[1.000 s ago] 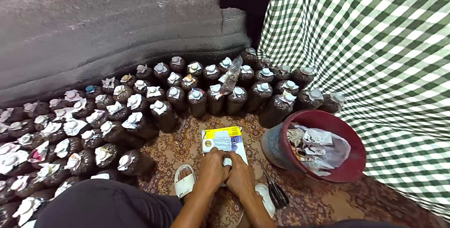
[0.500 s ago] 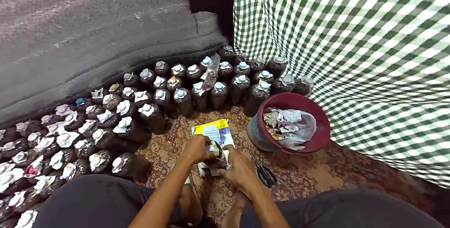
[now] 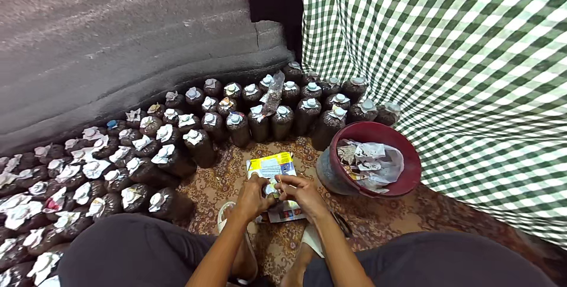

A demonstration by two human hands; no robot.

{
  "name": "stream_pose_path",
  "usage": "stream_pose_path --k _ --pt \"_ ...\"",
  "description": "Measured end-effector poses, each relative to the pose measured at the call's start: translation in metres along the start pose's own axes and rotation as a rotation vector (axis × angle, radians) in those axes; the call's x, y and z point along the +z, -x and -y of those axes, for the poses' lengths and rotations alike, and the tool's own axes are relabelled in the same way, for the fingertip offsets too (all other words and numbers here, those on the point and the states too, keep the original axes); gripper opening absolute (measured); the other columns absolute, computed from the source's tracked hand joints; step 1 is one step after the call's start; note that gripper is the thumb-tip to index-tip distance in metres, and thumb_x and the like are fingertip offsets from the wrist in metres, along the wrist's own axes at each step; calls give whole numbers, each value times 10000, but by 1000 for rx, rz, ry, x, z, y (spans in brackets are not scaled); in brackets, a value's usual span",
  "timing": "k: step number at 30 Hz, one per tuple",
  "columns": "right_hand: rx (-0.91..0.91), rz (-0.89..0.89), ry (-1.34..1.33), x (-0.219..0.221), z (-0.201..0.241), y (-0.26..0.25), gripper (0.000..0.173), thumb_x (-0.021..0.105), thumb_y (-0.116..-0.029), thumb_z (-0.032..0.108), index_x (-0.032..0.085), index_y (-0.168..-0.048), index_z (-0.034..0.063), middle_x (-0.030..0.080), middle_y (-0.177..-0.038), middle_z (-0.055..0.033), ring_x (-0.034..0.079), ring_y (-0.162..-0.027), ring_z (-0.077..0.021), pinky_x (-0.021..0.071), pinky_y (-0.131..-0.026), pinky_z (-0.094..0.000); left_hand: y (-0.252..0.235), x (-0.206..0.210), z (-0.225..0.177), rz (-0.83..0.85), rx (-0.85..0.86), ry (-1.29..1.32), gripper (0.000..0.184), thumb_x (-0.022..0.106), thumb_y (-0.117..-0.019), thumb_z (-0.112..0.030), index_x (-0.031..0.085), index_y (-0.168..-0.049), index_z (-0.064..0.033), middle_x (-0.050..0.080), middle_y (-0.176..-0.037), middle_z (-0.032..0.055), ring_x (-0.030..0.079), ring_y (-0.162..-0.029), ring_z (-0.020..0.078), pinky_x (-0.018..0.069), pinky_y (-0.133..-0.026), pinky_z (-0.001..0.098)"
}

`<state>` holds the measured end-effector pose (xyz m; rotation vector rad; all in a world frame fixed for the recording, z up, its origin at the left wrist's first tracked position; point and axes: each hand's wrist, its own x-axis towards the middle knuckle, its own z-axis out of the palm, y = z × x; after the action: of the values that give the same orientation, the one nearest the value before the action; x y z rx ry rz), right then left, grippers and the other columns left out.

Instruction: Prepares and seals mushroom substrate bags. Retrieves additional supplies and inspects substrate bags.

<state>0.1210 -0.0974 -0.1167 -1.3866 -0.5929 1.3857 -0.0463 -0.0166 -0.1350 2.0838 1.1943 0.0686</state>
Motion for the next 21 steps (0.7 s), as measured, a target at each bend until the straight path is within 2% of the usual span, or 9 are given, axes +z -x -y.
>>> stream_pose_path --k 3,6,8,11,13,16,17,19,21 --pt "-16 -101 75 3 -12 -3 281 762 -911 37 729 -1188 3 752 -1086 -132 745 -925 -201 628 -847 -353 6 8 -3 -41 8 -31 467 742 -873 -356 700 -1249 -83 657 -1181 142 661 -1036 281 544 -937 476" --pt "-71 -163 284 2 -13 0 370 826 -861 68 728 -1216 28 765 -1110 -90 738 -1015 -152 610 -914 -335 10 19 2 -112 68 -15 423 716 -906 -311 706 -1261 -81 666 -1182 150 678 -1015 274 562 -920 458" --pt "-96 -162 545 2 -14 2 376 810 -878 129 726 -1239 67 740 -1156 -59 708 -1073 -142 581 -963 -347 10 24 2 -128 98 8 405 712 -905 -292 716 -1261 -97 671 -1185 135 680 -1010 260 566 -910 444" --pt "-110 -180 839 5 -15 3 360 781 -899 188 740 -1250 119 744 -1159 -29 687 -1111 -169 511 -1048 -438 10 24 2 -109 103 48 394 726 -897 -280 727 -1257 -118 674 -1187 104 679 -1012 227 569 -911 428" --pt "-129 -192 907 5 -18 2 362 778 -899 220 743 -1246 125 752 -1138 -12 685 -1112 -163 440 -1115 -484 8 23 3 -94 108 77 402 741 -890 -274 727 -1259 -117 675 -1182 100 677 -1012 218 568 -916 420" --pt "-138 -189 971 5 -19 1 376 774 -896 266 746 -1244 126 757 -1135 -21 696 -1103 -178 450 -1107 -508 7 16 4 -42 109 108 419 740 -891 -283 717 -1273 -111 672 -1192 105 671 -1031 223 561 -933 428" --pt "-132 -180 1007 6 -18 2 392 773 -897 275 741 -1259 130 756 -1146 -21 693 -1116 -181 413 -1140 -521 7 14 4 -18 113 115 432 733 -885 -269 710 -1285 -107 669 -1201 110 668 -1041 227 558 -938 432" --pt "-125 -168 1088 11 -15 3 415 766 -903 269 727 -1292 131 750 -1166 -27 686 -1140 -194 315 -1201 -568 8 8 1 41 115 119 467 691 -868 -210 687 -1324 -105 651 -1230 110 658 -1055 223 550 -944 425" --pt "-125 -167 1176 19 -13 6 417 741 -914 268 719 -1311 145 740 -1194 -39 680 -1149 -229 321 -1177 -602 7 3 -1 74 105 140 442 633 -908 -222 683 -1327 -90 646 -1240 112 657 -1053 218 545 -949 417"
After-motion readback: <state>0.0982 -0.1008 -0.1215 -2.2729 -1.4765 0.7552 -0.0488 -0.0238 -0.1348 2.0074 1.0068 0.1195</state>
